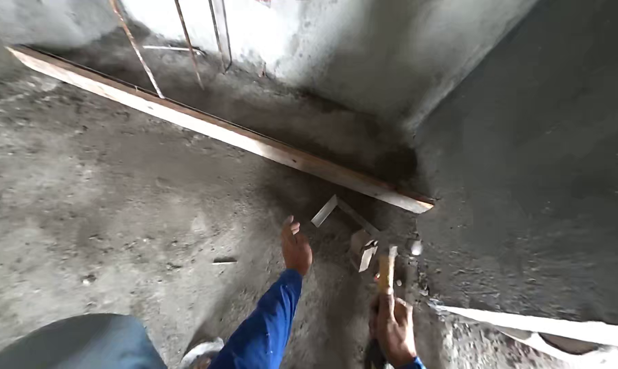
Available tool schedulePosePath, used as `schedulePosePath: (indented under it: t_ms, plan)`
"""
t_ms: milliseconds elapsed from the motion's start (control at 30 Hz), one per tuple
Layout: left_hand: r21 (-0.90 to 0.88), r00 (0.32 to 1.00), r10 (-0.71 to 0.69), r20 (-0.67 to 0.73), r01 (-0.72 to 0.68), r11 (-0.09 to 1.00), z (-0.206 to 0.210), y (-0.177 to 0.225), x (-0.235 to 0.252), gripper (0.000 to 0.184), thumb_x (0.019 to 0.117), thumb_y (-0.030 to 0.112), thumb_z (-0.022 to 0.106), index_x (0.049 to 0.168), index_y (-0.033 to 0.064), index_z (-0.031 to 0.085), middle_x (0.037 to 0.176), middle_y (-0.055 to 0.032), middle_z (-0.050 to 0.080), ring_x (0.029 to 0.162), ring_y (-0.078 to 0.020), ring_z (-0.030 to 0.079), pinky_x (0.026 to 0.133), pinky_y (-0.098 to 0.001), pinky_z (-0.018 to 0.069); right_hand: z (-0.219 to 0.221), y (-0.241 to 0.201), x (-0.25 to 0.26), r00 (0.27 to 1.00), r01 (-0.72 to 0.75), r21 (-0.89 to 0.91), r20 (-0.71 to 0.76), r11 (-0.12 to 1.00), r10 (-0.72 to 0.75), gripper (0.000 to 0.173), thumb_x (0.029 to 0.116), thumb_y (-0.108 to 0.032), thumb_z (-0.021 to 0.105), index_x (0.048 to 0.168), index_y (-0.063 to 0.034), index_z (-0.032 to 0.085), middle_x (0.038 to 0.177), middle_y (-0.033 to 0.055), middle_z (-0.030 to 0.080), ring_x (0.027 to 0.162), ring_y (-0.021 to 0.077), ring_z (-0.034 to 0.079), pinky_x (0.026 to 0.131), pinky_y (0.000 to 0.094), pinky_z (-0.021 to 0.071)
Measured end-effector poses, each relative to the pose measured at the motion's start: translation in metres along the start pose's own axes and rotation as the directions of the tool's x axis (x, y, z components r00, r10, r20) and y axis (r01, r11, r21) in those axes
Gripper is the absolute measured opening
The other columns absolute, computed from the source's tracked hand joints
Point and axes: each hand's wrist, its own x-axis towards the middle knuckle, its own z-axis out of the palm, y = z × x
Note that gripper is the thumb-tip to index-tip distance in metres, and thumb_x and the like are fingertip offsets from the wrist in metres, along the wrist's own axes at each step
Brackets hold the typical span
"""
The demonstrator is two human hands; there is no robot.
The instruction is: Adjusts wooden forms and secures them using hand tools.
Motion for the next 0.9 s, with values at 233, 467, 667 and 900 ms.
schedulePosePath:
  t_ms: [233, 467, 667, 900]
  plan:
    - [0.034, 0.999, 0.042, -0.034, -0.041, 0.999, -0.002, -0.001, 0.001, 0.044, 0.1102, 0.026, 0.038, 0.148, 0.0066, 0.048, 0.138, -0.0145, 0.063, 0.126, -0.0274, 0.062, 0.106, -0.0513, 0.0507, -0.04, -0.12, 0.013, 0.694, 0.619, 0.55, -0.047, 0.562, -0.719, 0.061, 0.0933, -0.079, 0.042, 0.088, -0.0255, 0.069, 0.06, -0.0054, 0.058, 0.047, 0.0091, 0.055, 0.045, 0.0291, 0.0511]
    - [-0.019, 0.995, 0.007, -0.097, -0.009, 1.0, -0.009, 0.016, 0.016, 0.046, 0.1119, 0.032, 0.039, 0.151, 0.0075, 0.045, 0.138, -0.0147, 0.063, 0.127, -0.0284, 0.061, 0.11, -0.052, 0.0481, 0.028, 0.032, 0.022, 0.991, -0.117, -0.037, 0.052, 0.992, 0.119, 0.067, 0.1048, -0.062, 0.036, 0.084, -0.0039, 0.062, 0.055, 0.0068, 0.053, 0.041, 0.022, 0.051, 0.041, 0.0438, 0.05]
    - [-0.147, 0.929, 0.194, 0.316, -0.154, 0.977, 0.003, 0.015, -0.001, 0.061, 0.1075, 0.053, 0.033, 0.144, 0.0098, 0.057, 0.132, -0.0087, 0.067, 0.122, -0.0213, 0.064, 0.104, -0.0475, 0.0525, 0.0, -0.03, 0.003, 0.92, -0.38, 0.373, 0.251, 0.847, 0.302, 0.074, 0.1029, -0.071, 0.023, 0.082, -0.0075, 0.054, 0.046, 0.003, 0.043, 0.033, 0.0169, 0.044, 0.033, 0.0365, 0.046]
    - [-0.082, 0.814, 0.355, 0.46, -0.36, 0.929, 0.013, 0.074, -0.018, 0.097, 0.0859, 0.093, 0.022, 0.106, 0.0127, 0.073, 0.08, -0.002, 0.069, 0.071, -0.0129, 0.066, 0.067, -0.0407, 0.0583, -0.024, -0.076, -0.018, 0.851, -0.481, 0.613, 0.497, 0.627, 0.168, 0.078, 0.0907, -0.087, 0.026, 0.077, -0.0157, 0.054, 0.047, -0.0026, 0.042, 0.034, 0.0124, 0.046, 0.034, 0.0324, 0.0477]
